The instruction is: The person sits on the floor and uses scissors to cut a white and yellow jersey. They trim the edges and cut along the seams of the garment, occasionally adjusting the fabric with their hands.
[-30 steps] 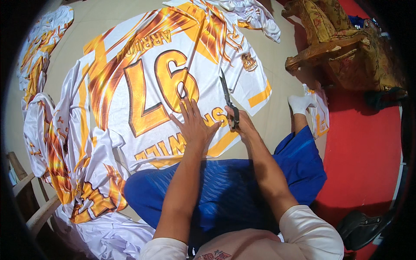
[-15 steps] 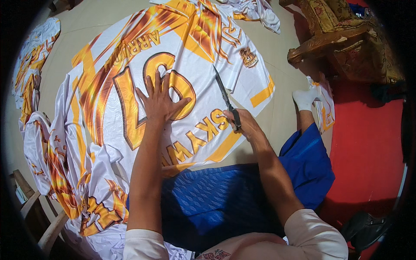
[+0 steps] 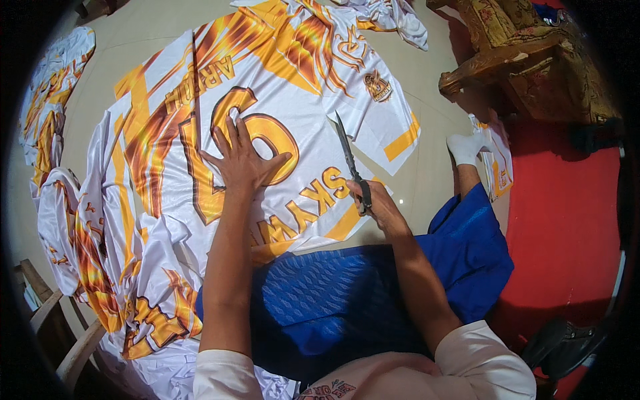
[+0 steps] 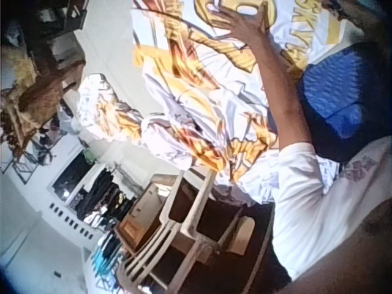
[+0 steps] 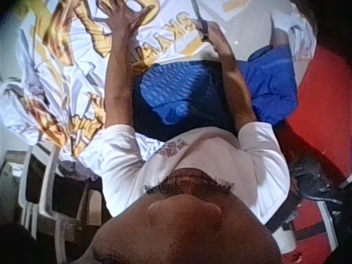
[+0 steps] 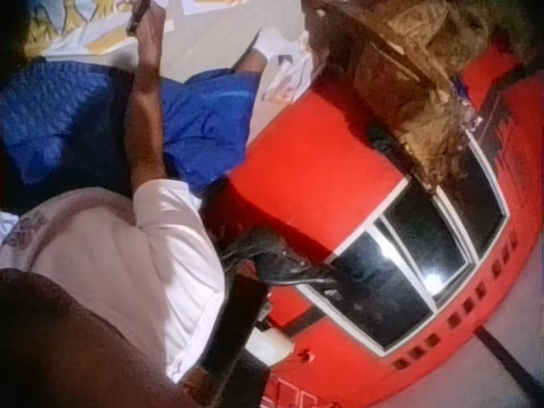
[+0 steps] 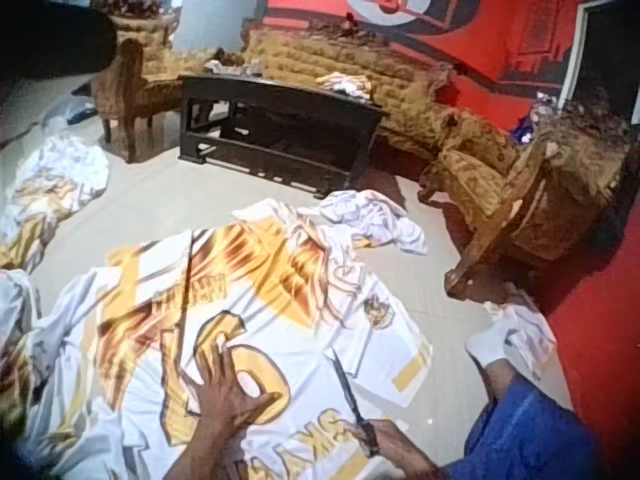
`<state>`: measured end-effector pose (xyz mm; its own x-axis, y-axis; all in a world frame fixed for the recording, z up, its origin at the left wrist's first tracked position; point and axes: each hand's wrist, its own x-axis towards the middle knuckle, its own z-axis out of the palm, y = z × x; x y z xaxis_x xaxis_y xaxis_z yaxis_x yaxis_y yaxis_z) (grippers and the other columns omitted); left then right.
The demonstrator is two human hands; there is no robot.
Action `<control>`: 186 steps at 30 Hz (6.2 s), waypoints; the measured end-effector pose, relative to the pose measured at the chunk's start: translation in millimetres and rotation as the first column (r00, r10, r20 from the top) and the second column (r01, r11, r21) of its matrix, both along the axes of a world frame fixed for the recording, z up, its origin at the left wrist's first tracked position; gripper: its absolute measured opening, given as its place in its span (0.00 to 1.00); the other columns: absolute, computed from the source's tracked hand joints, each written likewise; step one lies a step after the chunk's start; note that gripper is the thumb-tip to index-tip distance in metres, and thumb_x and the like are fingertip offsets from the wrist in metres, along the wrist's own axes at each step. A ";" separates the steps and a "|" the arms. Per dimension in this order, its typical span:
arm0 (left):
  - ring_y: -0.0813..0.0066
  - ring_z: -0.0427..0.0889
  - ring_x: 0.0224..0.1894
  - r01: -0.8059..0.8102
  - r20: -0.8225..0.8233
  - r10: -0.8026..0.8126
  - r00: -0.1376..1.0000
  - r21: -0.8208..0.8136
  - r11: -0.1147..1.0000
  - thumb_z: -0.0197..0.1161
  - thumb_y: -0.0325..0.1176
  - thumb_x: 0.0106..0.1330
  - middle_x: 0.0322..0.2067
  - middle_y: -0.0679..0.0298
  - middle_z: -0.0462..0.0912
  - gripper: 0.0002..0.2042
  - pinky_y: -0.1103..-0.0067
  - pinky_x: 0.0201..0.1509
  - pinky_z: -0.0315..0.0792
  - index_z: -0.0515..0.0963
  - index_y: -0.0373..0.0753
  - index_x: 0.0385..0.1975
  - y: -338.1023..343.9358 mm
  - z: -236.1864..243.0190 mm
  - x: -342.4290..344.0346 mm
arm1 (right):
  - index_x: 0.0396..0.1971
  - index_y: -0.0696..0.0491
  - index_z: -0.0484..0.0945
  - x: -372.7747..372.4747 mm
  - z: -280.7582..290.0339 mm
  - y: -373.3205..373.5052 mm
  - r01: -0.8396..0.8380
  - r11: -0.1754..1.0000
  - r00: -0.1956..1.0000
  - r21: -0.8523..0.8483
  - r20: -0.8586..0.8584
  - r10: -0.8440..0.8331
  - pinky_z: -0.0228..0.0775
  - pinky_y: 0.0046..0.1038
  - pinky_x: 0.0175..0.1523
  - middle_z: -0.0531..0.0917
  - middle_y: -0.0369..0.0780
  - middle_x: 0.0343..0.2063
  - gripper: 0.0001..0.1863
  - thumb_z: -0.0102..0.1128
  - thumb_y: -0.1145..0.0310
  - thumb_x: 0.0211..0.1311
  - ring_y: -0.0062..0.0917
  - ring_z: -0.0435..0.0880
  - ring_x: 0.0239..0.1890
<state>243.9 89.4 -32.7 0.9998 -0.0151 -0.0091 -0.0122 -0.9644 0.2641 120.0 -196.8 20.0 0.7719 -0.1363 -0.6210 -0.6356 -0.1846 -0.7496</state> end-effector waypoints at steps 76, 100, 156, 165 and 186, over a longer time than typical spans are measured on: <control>0.40 0.35 0.83 -0.041 0.019 0.043 0.999 -0.106 0.994 0.66 0.82 0.44 0.81 0.46 0.46 0.71 0.23 0.69 0.28 0.48 0.32 0.80 0.2 -1.0 -15.2 | 0.23 0.53 0.78 56.8 -1.5 48.9 0.120 0.991 0.993 -0.065 0.009 -0.120 0.62 0.23 0.21 0.75 0.32 0.20 0.27 0.78 0.43 0.57 0.17 0.68 0.17; 0.42 0.34 0.83 -0.046 0.001 0.046 0.999 -0.110 0.993 0.66 0.82 0.44 0.81 0.47 0.46 0.71 0.23 0.70 0.28 0.49 0.32 0.80 1.7 -1.1 -15.2 | 0.23 0.50 0.77 68.0 -0.9 59.8 0.170 0.978 0.985 -0.121 0.020 -0.169 0.58 0.25 0.21 0.74 0.32 0.18 0.25 0.80 0.46 0.55 0.17 0.67 0.17; 0.46 0.47 0.82 0.450 -0.041 -0.459 0.887 -0.136 0.883 0.53 0.63 0.72 0.80 0.52 0.52 0.42 0.36 0.78 0.38 0.58 0.40 0.78 -287.5 7.7 -181.2 | 0.24 0.52 0.74 -93.1 46.1 -303.2 -0.552 0.832 0.814 -0.062 -0.257 0.521 0.62 0.26 0.29 0.71 0.30 0.19 0.29 0.72 0.40 0.62 0.17 0.71 0.23; 0.45 0.49 0.81 0.044 0.094 -0.031 0.995 -0.143 0.989 0.56 0.62 0.72 0.79 0.47 0.54 0.43 0.38 0.78 0.42 0.58 0.34 0.76 -279.1 -1.2 -110.1 | 0.24 0.52 0.73 -91.5 16.7 -296.4 -0.612 0.790 0.787 -0.020 -0.116 0.607 0.61 0.27 0.29 0.70 0.30 0.20 0.29 0.70 0.41 0.65 0.17 0.69 0.24; 0.47 0.43 0.83 0.070 0.042 -0.064 0.997 -0.147 0.987 0.46 0.65 0.74 0.81 0.50 0.50 0.44 0.40 0.80 0.30 0.55 0.33 0.78 -278.6 -12.1 -115.7 | 0.20 0.49 0.72 -96.9 -13.1 -252.2 -0.406 0.913 0.912 -0.025 -0.069 0.404 0.60 0.24 0.27 0.71 0.29 0.18 0.27 0.74 0.46 0.63 0.15 0.68 0.21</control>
<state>128.2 -189.3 -44.8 0.9961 -0.0806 0.0355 -0.0881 -0.9113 0.4022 23.0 -449.0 6.9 0.7265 0.1561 -0.6692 -0.5445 -0.4633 -0.6992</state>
